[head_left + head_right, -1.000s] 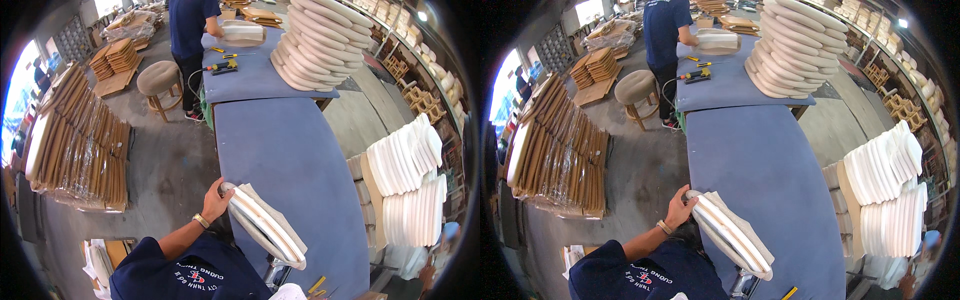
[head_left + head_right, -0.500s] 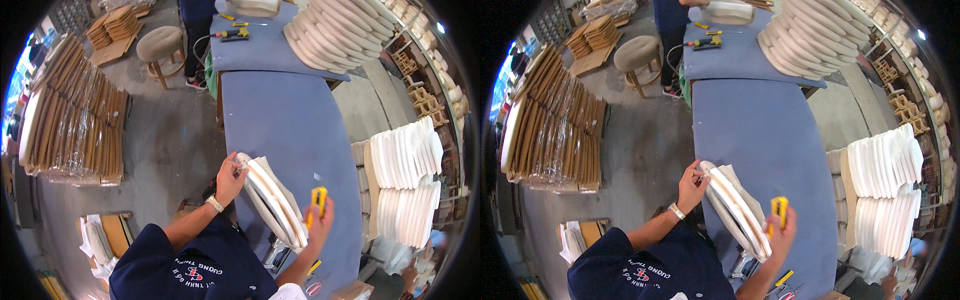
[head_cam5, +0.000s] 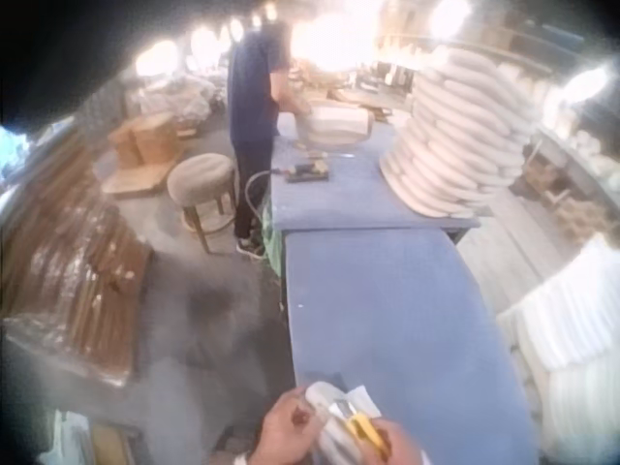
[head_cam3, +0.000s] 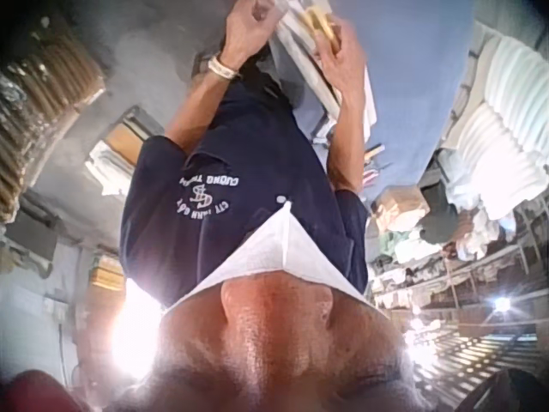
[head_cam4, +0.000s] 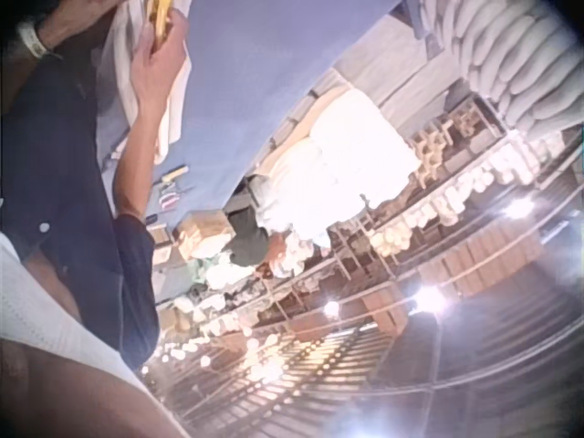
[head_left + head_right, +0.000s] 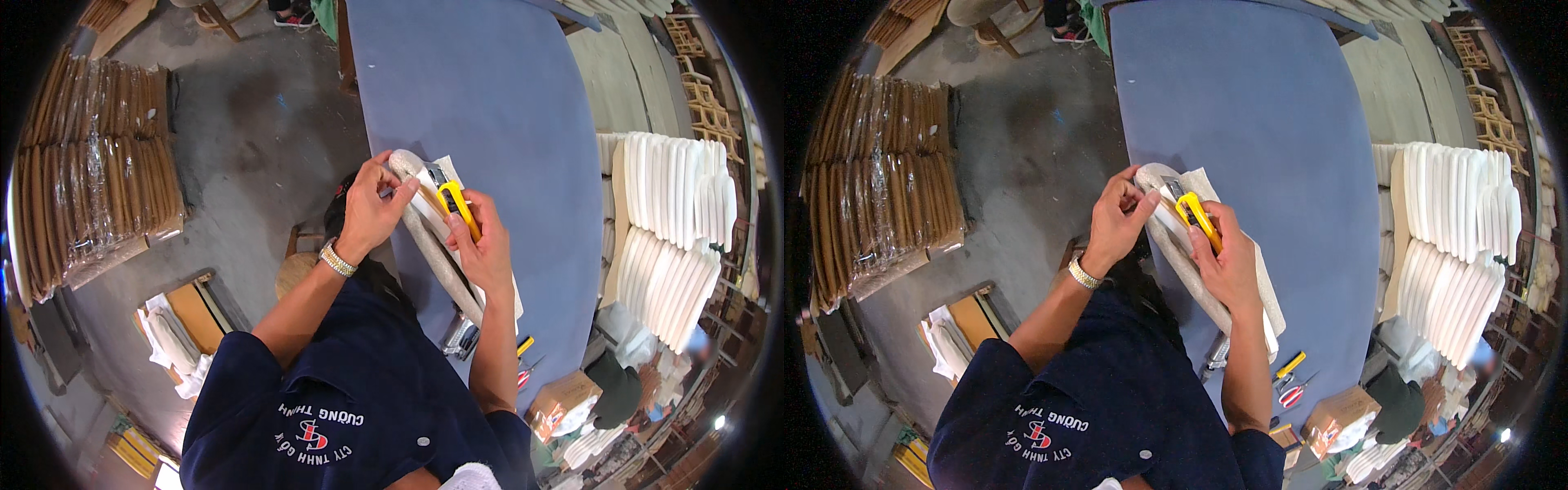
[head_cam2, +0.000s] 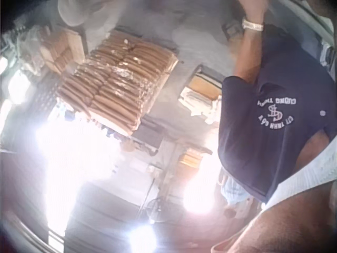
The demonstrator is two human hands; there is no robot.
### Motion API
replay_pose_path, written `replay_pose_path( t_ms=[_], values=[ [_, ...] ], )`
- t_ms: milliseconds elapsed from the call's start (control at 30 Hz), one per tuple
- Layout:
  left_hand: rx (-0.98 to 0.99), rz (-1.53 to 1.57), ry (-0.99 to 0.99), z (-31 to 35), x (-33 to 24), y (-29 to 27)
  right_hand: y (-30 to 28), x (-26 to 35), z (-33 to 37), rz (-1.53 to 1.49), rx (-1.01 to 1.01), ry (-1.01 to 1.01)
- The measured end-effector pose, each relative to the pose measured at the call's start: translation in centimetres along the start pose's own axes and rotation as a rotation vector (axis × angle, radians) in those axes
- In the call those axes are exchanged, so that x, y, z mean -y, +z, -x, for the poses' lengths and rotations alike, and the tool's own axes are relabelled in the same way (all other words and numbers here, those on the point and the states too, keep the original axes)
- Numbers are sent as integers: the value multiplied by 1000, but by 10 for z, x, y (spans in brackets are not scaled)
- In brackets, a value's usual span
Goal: The person staples fabric onto foam cushion pieces using a pneumatic staple gun, trims excess fabric with a utility knife, and folds the edges. Completed cushions are stacked on a nearby pallet. The person repeats this process for multiple cushion units.
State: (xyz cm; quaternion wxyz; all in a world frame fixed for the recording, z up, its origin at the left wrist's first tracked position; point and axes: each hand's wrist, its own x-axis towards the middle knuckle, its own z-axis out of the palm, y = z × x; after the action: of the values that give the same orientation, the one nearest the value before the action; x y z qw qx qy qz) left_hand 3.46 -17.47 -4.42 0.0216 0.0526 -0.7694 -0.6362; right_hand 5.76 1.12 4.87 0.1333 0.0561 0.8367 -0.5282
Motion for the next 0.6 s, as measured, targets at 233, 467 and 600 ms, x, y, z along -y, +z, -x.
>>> replay_pose_path(
  t_ms=[233,467,600],
  values=[
    [97,8,76,-11,-3,1,-8,8,-10,362,24,-94],
    [177,105,-16,-17,-10,-4,-20,25,-26,589,96,-120],
    [179,148,-29,-18,-5,-3,-23,26,-31,626,129,-127]
  ],
)
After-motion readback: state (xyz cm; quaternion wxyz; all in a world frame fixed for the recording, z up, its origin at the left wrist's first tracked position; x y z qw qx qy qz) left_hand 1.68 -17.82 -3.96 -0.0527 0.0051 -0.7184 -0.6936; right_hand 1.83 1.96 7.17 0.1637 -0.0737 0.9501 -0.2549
